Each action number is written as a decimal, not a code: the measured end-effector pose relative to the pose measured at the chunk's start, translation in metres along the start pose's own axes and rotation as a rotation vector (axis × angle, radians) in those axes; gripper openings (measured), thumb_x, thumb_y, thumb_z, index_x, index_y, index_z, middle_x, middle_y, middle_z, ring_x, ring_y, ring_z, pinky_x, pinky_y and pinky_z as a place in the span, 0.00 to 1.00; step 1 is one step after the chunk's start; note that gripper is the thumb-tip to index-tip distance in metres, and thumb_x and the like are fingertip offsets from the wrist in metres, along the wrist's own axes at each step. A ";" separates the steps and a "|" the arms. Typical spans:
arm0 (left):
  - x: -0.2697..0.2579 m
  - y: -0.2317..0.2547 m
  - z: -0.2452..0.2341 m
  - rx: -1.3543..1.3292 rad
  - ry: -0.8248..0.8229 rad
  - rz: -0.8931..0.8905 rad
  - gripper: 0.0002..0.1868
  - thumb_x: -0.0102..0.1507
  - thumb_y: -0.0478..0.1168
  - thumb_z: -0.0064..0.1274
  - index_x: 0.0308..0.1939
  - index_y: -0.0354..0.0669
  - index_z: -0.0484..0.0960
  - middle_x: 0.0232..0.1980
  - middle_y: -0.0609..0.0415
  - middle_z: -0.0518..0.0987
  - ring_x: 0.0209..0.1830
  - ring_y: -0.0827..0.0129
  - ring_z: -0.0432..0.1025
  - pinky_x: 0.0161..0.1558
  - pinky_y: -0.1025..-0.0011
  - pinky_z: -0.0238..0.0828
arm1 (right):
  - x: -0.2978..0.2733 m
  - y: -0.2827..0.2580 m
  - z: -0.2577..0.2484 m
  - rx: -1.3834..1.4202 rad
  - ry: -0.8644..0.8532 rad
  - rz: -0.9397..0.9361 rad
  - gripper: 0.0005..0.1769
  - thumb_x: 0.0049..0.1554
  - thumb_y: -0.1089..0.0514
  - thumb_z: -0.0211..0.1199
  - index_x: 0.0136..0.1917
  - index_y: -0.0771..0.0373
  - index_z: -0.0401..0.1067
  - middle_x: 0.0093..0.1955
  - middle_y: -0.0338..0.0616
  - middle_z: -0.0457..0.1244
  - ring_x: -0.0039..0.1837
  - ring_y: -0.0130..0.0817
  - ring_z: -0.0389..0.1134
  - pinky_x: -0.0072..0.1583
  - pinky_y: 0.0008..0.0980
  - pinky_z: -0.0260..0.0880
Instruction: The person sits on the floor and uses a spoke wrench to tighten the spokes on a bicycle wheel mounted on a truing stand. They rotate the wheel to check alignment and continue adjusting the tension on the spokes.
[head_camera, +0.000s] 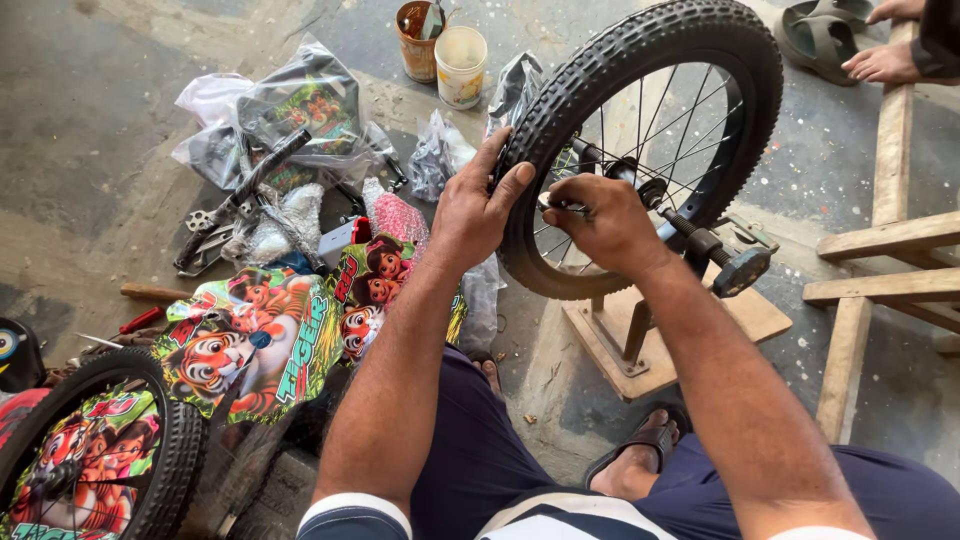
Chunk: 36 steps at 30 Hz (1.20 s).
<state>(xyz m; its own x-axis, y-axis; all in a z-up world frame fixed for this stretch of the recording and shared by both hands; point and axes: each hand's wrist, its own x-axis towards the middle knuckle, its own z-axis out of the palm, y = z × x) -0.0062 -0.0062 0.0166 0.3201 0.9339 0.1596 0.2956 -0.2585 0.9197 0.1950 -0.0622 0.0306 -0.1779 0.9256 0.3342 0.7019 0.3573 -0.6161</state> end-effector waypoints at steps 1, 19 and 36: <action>0.000 -0.001 0.000 -0.003 0.002 0.009 0.33 0.68 0.59 0.51 0.73 0.51 0.69 0.55 0.39 0.83 0.55 0.52 0.80 0.55 0.61 0.73 | 0.000 0.000 -0.001 0.006 -0.027 0.046 0.13 0.55 0.55 0.72 0.50 0.64 0.78 0.45 0.49 0.71 0.45 0.42 0.75 0.47 0.37 0.73; 0.001 0.001 0.005 -0.022 0.026 0.061 0.33 0.67 0.59 0.51 0.72 0.49 0.70 0.54 0.37 0.83 0.55 0.48 0.79 0.56 0.60 0.72 | 0.019 0.027 0.007 0.355 -0.367 0.654 0.19 0.63 0.51 0.59 0.62 0.63 0.76 0.50 0.45 0.73 0.52 0.29 0.73 0.51 0.39 0.75; 0.006 0.004 0.002 -0.047 -0.001 0.012 0.33 0.67 0.57 0.53 0.74 0.51 0.69 0.54 0.41 0.84 0.53 0.56 0.81 0.55 0.63 0.74 | -0.009 0.011 0.053 -0.359 0.337 -0.124 0.09 0.55 0.66 0.65 0.51 0.62 0.74 0.49 0.46 0.70 0.44 0.48 0.72 0.46 0.43 0.72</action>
<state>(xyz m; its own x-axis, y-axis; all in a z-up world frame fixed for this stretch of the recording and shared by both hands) -0.0011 -0.0025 0.0206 0.3243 0.9306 0.1700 0.2490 -0.2574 0.9337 0.1676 -0.0598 -0.0167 -0.0841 0.7659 0.6374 0.8928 0.3421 -0.2932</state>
